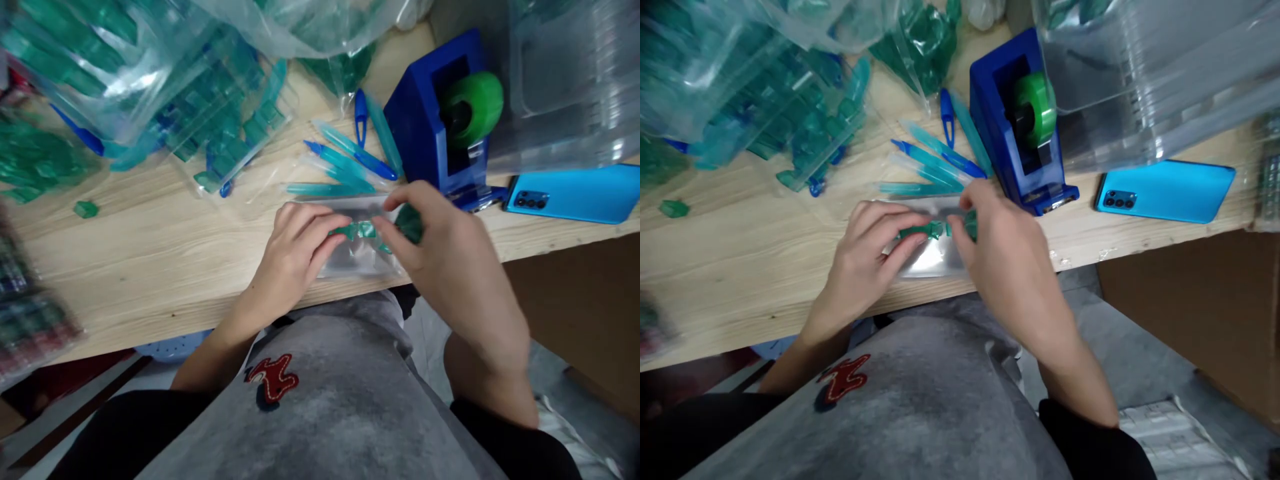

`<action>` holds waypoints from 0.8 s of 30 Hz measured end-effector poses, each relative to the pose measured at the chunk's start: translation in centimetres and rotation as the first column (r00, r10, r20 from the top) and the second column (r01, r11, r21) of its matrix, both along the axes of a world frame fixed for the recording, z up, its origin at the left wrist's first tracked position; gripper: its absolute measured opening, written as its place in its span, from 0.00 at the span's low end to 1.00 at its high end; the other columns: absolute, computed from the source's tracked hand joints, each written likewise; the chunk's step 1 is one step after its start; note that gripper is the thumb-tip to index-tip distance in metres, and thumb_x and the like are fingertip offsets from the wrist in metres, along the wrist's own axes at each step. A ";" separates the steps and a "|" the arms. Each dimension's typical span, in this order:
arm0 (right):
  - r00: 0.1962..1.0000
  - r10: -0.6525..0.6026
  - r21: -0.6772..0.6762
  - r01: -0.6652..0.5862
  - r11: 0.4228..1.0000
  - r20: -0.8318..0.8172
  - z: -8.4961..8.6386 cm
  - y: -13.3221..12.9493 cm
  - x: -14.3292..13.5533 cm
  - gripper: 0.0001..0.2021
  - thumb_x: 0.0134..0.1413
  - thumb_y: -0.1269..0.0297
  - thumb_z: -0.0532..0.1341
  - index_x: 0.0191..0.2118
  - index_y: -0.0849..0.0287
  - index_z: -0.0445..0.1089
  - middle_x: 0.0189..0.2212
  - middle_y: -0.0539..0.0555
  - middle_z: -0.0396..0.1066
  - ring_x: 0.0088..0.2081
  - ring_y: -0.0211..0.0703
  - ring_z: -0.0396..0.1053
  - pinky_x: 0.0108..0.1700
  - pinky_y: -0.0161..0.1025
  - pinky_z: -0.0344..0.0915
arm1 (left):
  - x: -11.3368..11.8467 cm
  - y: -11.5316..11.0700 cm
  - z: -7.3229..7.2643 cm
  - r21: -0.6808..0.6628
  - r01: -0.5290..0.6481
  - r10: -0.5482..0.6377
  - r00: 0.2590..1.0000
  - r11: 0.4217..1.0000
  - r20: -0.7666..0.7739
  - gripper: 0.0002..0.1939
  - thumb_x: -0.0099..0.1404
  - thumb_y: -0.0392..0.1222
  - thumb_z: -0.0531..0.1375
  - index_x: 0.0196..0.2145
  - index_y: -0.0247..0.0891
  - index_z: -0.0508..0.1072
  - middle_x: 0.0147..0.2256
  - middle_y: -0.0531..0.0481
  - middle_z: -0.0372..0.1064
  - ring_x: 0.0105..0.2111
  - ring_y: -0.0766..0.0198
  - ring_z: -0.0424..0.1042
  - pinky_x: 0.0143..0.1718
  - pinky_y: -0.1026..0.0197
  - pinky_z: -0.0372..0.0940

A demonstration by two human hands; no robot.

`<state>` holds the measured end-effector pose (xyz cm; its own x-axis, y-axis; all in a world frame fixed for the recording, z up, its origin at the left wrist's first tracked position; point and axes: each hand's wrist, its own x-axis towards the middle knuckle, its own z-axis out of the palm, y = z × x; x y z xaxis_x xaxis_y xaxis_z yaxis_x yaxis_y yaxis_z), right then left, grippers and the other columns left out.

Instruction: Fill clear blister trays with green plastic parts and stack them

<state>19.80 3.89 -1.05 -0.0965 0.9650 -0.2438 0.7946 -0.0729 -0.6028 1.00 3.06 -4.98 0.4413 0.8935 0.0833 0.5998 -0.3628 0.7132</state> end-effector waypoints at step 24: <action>0.968 -0.168 0.054 0.181 0.982 -0.189 -3.3 -5.5 2.6 0.09 0.60 0.67 0.60 0.46 0.53 0.72 0.34 0.52 0.72 0.36 0.43 0.71 0.40 0.41 0.68 | 1.3 -0.5 0.7 -0.003 -0.099 0.098 0.988 0.995 -0.122 0.18 0.64 0.46 0.62 0.52 0.47 0.68 0.46 0.46 0.67 0.48 0.52 0.65 0.50 0.49 0.60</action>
<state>22.35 -1.61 -4.38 0.0386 0.9850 -0.1683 0.6495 -0.1528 -0.7449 2.27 2.51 -4.29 0.3570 0.9337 0.0262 0.7146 -0.2911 0.6361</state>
